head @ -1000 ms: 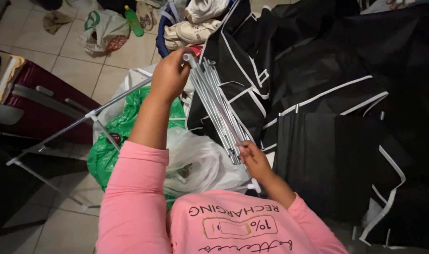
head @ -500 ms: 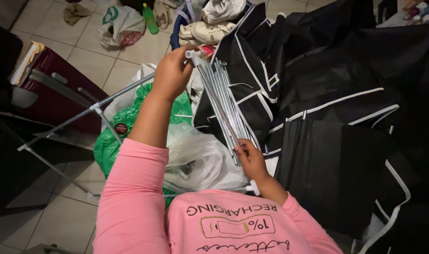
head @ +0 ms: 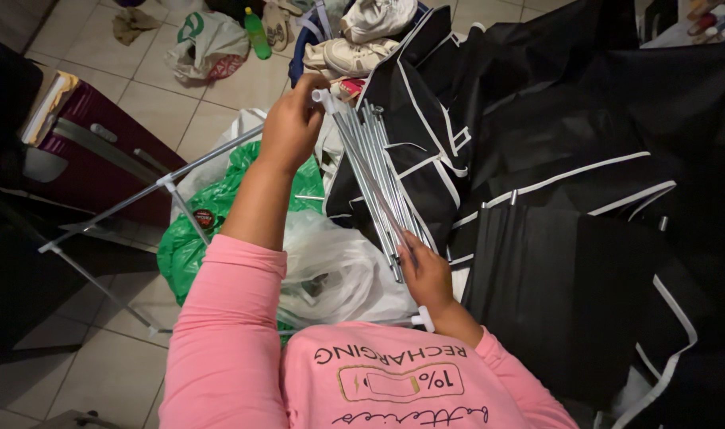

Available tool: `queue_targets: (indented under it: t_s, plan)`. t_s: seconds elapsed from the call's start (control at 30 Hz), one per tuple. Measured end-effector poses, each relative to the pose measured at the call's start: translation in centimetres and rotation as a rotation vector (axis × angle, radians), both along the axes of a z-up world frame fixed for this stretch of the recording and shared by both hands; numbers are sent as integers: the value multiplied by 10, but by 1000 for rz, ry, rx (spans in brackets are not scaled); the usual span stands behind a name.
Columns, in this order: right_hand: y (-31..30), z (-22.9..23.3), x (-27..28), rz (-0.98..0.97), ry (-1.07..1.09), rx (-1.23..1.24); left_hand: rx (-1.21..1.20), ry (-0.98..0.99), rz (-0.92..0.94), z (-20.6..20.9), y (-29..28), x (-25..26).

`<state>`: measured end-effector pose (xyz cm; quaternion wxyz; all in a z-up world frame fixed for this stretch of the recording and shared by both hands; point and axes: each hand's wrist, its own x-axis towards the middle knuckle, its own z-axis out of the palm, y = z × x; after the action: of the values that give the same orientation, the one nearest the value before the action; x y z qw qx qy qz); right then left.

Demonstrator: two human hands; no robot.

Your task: The person fits metal rods into plastic connectors by hand to assemble a frame.

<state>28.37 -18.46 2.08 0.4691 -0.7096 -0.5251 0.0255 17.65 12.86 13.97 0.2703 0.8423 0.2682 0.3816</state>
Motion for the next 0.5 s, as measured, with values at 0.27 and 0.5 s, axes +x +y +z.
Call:
queue_targets:
  t_s: [0.27,0.5]
  plan:
    - [-5,-6,1,3,63,-68,-140,-189,-59,-12,2,5]
    - [-4,-9,2,2,28,6,-104,-146,1,-9,-4,6]
